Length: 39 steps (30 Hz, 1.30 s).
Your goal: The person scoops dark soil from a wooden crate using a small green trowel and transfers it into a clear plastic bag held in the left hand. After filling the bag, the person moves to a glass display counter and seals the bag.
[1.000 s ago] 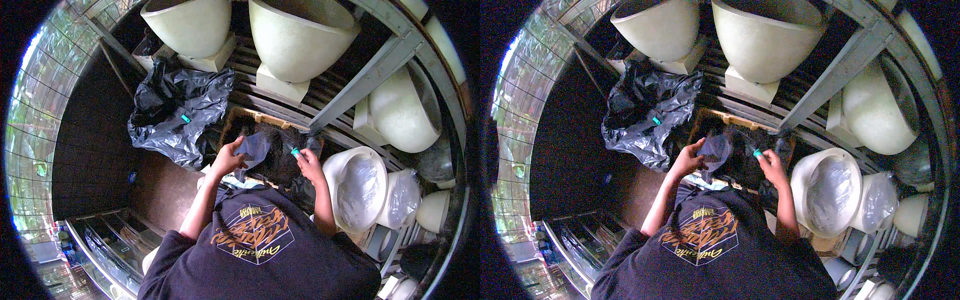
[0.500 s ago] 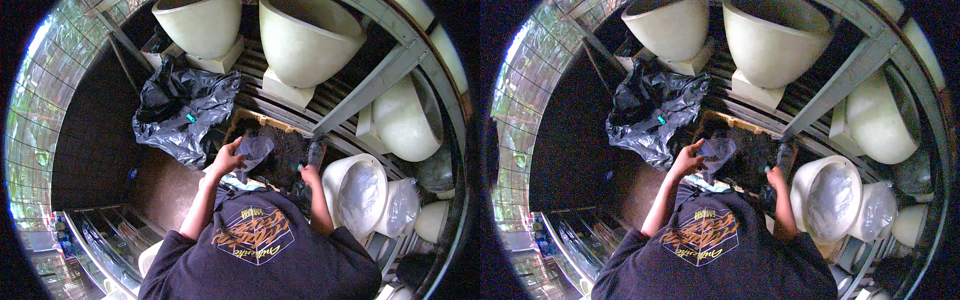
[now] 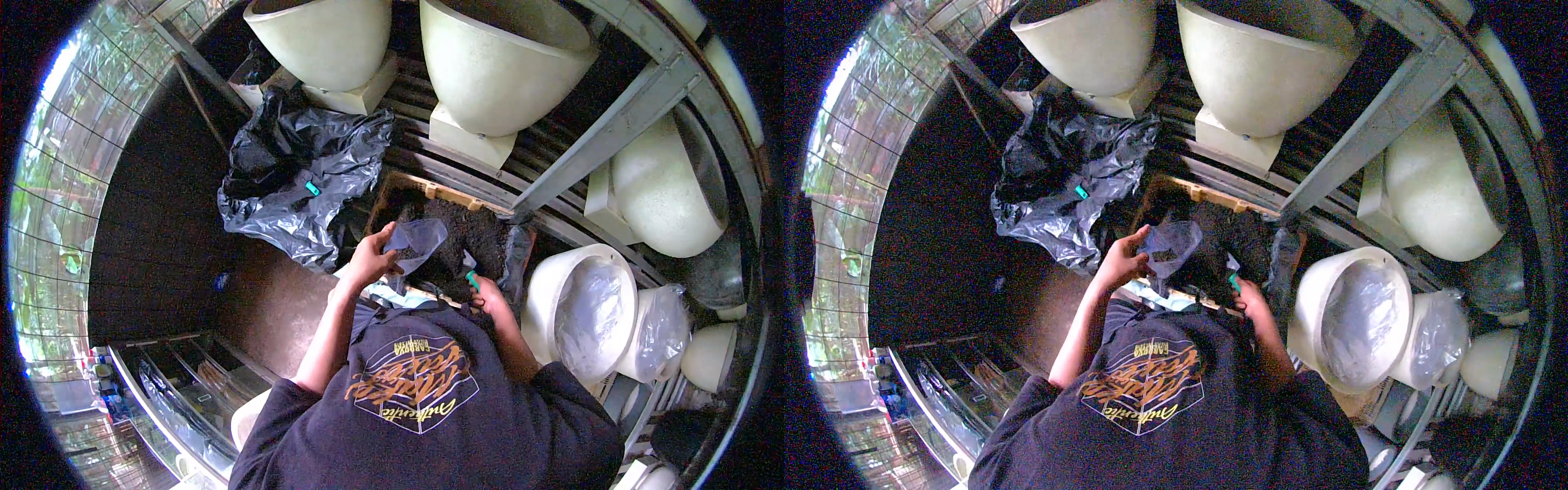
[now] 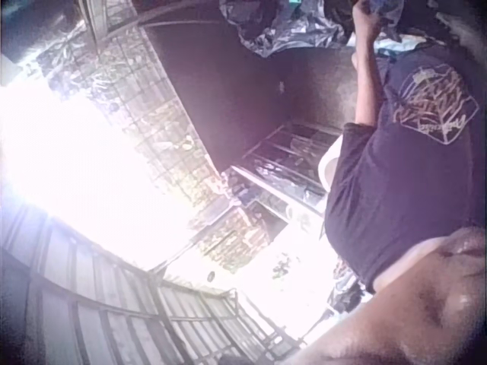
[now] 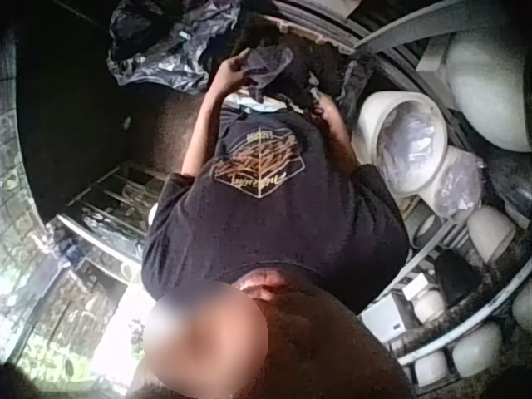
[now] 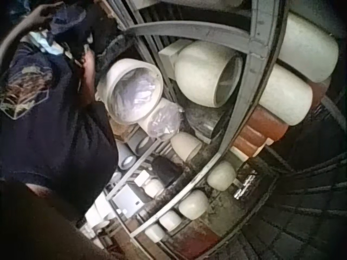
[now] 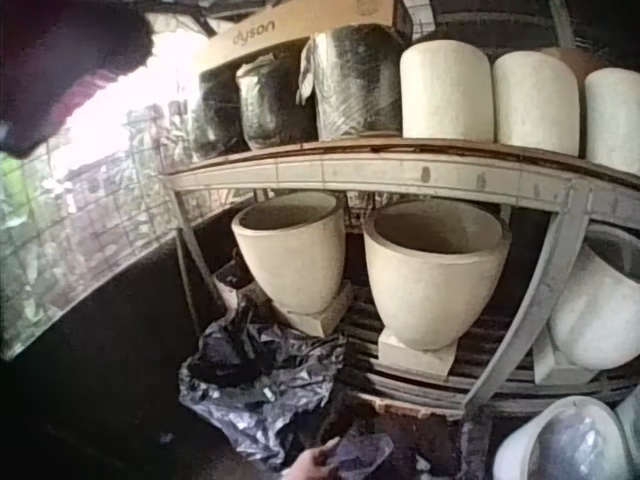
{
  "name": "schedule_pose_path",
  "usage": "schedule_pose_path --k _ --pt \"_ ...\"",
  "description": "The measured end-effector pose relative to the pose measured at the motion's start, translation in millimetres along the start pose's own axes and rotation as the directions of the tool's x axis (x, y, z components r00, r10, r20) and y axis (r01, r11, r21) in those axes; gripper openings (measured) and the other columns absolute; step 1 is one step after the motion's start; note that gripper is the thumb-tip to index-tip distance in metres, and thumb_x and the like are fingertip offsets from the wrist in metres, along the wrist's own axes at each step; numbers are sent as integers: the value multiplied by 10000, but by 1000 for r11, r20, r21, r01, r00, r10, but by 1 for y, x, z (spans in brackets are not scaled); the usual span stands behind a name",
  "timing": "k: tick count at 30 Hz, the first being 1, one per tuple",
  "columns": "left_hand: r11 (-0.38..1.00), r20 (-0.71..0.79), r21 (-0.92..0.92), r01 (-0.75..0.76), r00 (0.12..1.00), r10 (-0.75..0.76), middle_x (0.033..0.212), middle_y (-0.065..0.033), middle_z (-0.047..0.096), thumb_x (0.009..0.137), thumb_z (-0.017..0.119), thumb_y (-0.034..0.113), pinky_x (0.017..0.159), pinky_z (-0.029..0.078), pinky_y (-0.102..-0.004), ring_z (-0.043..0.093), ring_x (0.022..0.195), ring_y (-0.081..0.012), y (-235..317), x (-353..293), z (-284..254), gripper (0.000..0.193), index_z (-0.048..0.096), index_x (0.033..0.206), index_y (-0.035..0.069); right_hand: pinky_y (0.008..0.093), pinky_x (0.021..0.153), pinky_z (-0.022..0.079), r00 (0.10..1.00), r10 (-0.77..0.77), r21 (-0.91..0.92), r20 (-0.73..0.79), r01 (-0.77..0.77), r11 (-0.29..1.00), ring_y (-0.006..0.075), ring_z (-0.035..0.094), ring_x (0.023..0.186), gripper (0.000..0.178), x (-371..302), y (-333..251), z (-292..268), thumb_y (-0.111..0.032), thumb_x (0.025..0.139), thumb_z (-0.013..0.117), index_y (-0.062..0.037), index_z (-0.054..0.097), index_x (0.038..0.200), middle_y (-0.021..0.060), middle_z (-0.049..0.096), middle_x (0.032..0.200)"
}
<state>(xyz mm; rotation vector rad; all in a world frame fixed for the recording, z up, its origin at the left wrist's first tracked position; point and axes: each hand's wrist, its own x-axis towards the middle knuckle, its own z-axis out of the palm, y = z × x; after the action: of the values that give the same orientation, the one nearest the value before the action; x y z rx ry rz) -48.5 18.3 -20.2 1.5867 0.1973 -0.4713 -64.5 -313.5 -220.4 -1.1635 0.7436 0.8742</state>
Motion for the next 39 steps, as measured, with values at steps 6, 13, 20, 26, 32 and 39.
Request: schedule_pose_path --k 6,13,20,26,32,39 --pt "996 -16 -17 -88 996 88 1259 -161 557 814 489 -64 571 529 -268 686 690 -185 -5 9 6 659 267 1433 -36 200 337 232 936 -352 -114 8 351 929 44 334 416 190 -91 -78 34 -311 952 539 -151 461 887 -8 452 635" --pt "995 42 71 -65 997 63 1141 -171 616 820 489 -40 539 513 -265 688 657 -184 15 14 9 658 271 1440 -15 244 674 440 408 -877 -486 255 838 249 76 529 746 194 -141 -138 79 -214 925 596 -32 530 929 16 551 780" --pt "997 13 71 -5 1000 4 1150 -167 612 799 495 -41 524 500 -268 682 645 -187 6 14 -5 679 272 1440 -18 305 703 437 491 -867 -673 86 670 313 124 538 774 209 -90 -124 32 -212 893 625 -13 562 901 62 588 831" --pt "1000 -5 17 -23 1000 23 1369 -147 474 795 513 -69 600 544 -283 684 748 -214 2 2 -10 665 287 1420 -46 321 337 289 892 -356 -798 -281 -11 603 158 402 352 363 -25 -55 -15 -351 921 533 -42 511 733 47 466 509" --pt "962 9 212 -173 984 175 1293 -113 511 795 488 -86 682 546 -288 630 843 -171 -43 12 -16 663 303 1427 -12 264 348 214 993 -2 -320 -118 -36 947 100 318 405 318 87 10 -19 -362 959 489 -86 450 805 13 403 568" --pt "990 -45 137 -22 999 29 1455 -114 391 776 521 -55 741 542 -274 618 1008 -156 -22 -18 -14 627 370 1384 -37 262 358 187 981 84 -170 -174 -113 979 95 263 413 306 105 4 33 -388 975 455 -103 439 865 -5 376 569"
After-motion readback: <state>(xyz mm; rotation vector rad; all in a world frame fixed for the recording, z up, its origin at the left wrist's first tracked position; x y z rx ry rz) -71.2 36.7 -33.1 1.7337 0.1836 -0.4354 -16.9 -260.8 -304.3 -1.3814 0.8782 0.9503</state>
